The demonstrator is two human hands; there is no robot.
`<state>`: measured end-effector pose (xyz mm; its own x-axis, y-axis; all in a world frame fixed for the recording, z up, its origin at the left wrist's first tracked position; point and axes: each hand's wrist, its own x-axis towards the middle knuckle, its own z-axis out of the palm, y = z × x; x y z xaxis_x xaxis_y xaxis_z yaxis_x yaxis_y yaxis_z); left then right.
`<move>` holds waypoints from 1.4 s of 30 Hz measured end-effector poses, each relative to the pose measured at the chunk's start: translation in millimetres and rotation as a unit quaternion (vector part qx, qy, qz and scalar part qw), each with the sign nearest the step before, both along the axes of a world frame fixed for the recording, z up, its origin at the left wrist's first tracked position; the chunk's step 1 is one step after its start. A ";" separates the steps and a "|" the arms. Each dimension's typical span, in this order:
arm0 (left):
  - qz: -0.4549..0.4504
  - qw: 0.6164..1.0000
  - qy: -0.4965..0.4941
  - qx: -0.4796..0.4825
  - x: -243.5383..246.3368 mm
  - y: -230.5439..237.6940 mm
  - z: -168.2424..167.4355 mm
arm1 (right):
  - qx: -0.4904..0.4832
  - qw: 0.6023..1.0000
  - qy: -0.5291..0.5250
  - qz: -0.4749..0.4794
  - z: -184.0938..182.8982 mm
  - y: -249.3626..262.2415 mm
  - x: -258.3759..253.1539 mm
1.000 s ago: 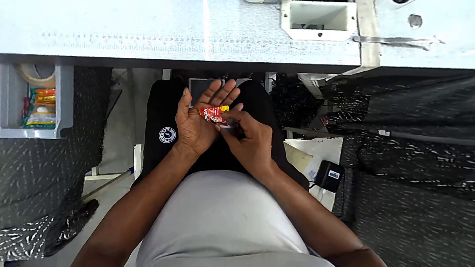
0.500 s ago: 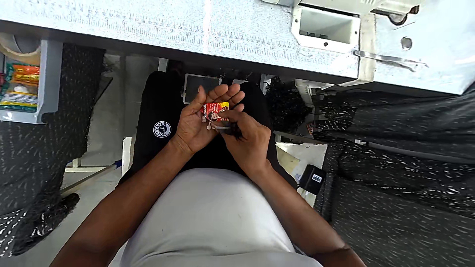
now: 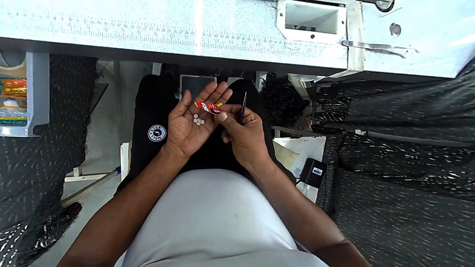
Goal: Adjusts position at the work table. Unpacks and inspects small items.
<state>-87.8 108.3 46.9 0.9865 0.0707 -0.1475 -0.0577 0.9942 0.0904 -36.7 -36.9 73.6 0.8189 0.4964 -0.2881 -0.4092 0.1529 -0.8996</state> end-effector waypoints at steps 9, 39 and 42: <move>0.006 0.997 -0.004 0.079 -1.4 -4.2 -4.0 | 0.078 0.981 0.178 0.003 1.5 -2.1 1.3; -0.008 0.980 0.073 0.187 -9.5 -11.4 -8.1 | -0.100 0.986 -0.130 -0.003 -11.1 -9.9 2.3; 0.001 0.980 0.097 0.174 -8.6 -8.5 -6.3 | -0.184 0.929 -0.321 0.022 -2.0 -19.7 17.3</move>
<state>-96.5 99.7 40.6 0.9422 0.1511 -0.2990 -0.0069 0.9012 0.4334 -19.4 -56.6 71.6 0.8616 0.4985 0.0958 0.2316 -0.2183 -0.9480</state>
